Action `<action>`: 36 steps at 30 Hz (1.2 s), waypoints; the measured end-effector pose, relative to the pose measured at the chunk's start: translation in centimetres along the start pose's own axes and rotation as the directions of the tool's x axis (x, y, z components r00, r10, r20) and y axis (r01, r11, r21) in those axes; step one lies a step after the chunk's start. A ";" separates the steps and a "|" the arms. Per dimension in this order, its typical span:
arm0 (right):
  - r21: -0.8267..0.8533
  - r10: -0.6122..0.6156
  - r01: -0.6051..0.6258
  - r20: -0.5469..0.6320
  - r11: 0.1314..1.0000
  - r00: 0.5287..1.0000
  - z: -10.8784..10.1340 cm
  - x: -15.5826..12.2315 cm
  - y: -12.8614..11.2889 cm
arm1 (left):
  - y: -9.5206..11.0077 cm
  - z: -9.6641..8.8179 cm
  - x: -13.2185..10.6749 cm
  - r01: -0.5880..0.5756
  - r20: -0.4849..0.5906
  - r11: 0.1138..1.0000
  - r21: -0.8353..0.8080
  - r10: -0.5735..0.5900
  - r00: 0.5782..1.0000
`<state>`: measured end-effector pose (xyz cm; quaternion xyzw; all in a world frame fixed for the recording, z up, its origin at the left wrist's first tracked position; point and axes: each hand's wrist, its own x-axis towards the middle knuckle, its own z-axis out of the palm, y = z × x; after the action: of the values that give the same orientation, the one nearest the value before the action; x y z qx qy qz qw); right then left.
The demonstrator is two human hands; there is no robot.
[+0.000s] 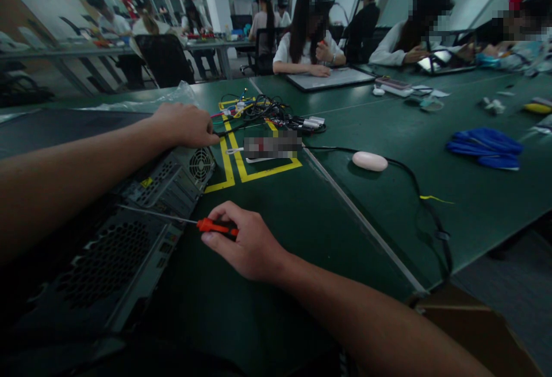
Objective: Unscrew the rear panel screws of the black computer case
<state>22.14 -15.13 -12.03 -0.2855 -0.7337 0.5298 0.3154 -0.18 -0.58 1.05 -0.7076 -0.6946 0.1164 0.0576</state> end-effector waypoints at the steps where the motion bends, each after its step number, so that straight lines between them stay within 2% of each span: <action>1: 0.005 -0.003 0.003 -0.002 1.000 1.000 0.0 0.0 0.0 | 0.0 0.0 0.0 0.001 0.001 1.000 -0.011 -0.001 1.000; 8: 0.002 0.008 -0.008 -0.001 1.000 1.000 -0.1 0.0 -0.1 | 0.1 0.0 -0.2 -0.017 -0.004 0.999 0.039 0.017 1.000; 12: -0.003 0.007 -0.007 0.003 1.000 1.000 0.0 0.0 -0.1 | 0.0 0.1 0.0 -0.015 -0.027 1.000 -0.005 0.015 1.000; 18: -0.005 0.009 -0.009 -0.004 1.000 1.000 0.1 0.0 0.1 | 0.0 -0.1 -0.1 -0.006 0.012 1.000 0.028 0.006 1.000; 31: -0.069 -0.042 0.040 -0.030 0.997 0.999 0.1 0.0 0.3 | 0.0 0.0 0.2 -0.008 0.001 0.998 0.054 0.008 1.000; 36: 0.102 0.008 -0.010 0.023 0.995 1.000 0.4 -0.1 0.2 | 0.1 0.1 0.1 -0.002 -0.004 0.999 0.040 0.002 1.000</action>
<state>21.96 -15.39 -12.29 -0.2663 -0.7079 0.5711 0.3190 -0.07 -0.51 0.93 -0.7073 -0.6912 0.1289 0.0731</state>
